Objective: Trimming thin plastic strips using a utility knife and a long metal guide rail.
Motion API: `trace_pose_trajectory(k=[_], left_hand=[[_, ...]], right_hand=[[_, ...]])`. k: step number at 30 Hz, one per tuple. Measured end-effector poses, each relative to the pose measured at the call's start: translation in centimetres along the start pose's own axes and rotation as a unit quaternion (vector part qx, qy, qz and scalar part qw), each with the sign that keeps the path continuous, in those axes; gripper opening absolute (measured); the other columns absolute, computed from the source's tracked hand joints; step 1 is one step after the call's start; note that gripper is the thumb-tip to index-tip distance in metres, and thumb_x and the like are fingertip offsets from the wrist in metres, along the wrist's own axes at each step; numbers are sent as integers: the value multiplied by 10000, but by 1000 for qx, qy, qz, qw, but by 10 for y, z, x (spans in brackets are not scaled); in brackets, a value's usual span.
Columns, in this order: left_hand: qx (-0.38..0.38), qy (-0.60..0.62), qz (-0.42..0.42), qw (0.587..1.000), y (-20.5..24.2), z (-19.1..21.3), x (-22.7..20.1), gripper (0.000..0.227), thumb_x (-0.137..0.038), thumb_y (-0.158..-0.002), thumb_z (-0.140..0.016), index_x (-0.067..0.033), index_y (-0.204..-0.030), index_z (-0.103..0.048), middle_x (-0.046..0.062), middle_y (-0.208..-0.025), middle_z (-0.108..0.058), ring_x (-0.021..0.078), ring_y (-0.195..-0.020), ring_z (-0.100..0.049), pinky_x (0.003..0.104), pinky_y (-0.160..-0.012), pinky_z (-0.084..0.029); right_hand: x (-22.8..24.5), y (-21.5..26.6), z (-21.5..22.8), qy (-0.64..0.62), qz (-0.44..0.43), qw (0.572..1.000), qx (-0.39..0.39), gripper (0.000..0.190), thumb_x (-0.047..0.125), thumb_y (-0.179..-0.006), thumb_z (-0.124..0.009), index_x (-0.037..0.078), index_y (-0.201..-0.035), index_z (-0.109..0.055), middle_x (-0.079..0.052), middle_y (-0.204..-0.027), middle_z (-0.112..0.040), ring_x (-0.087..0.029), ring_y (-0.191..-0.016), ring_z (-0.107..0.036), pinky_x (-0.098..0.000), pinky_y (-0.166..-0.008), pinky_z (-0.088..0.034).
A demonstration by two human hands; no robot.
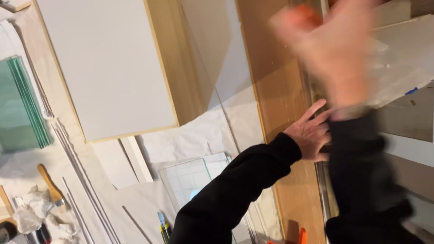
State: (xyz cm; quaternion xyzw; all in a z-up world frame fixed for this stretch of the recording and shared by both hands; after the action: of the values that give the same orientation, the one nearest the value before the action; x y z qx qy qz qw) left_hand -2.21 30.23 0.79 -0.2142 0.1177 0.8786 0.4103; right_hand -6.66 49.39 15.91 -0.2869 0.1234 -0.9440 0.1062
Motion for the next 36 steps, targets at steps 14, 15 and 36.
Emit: trace_pose_trajectory(k=[14, 15, 36], left_hand=[[-103, 5, 0, 995, 9, 8, -8, 834, -693, -865, -562, -82, -1433, -565, 128, -1576, -455, 271, -1536, -311, 543, -1316, -127], [-95, 8, -14, 995, 6, 6, -5, 834, -693, -865, -562, -82, -1433, -565, 128, -1576, -455, 271, -1536, -311, 543, -1316, -127], [157, -226, -325, 905, -17, -4, -53, 817, -255, -787, -877, -63, -1501, -531, 123, -1485, -476, 299, -1372, -466, 473, -1170, -364]], right_hand=[[42, 124, -112, -17, -152, 978, 145, 1299, 470, -637, -934, 36, -1566, -137, -275, -1526, -303, -525, -1265, -488, -630, -905, -436], [35, 140, -83, -14, -167, 976, 137, 1299, 470, -637, -934, 36, -1566, -137, -275, -1526, -303, -525, -1265, -488, -630, -905, -436], [-66, 622, 161, 80, -429, 898, 56, 827, 352, -790, -886, 12, -1480, -583, -188, -1452, -558, -380, -1293, -517, -484, -1053, -448]])
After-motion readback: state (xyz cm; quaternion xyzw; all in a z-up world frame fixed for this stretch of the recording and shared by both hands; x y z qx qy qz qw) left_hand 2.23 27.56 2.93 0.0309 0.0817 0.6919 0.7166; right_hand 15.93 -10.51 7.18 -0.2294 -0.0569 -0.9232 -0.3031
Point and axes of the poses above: each hand's wrist, its own y-axis away from the middle knuckle, its own z-axis out of the back of the hand, x = y × z, the point moved 10 cm from there along -y, towards the middle knuckle
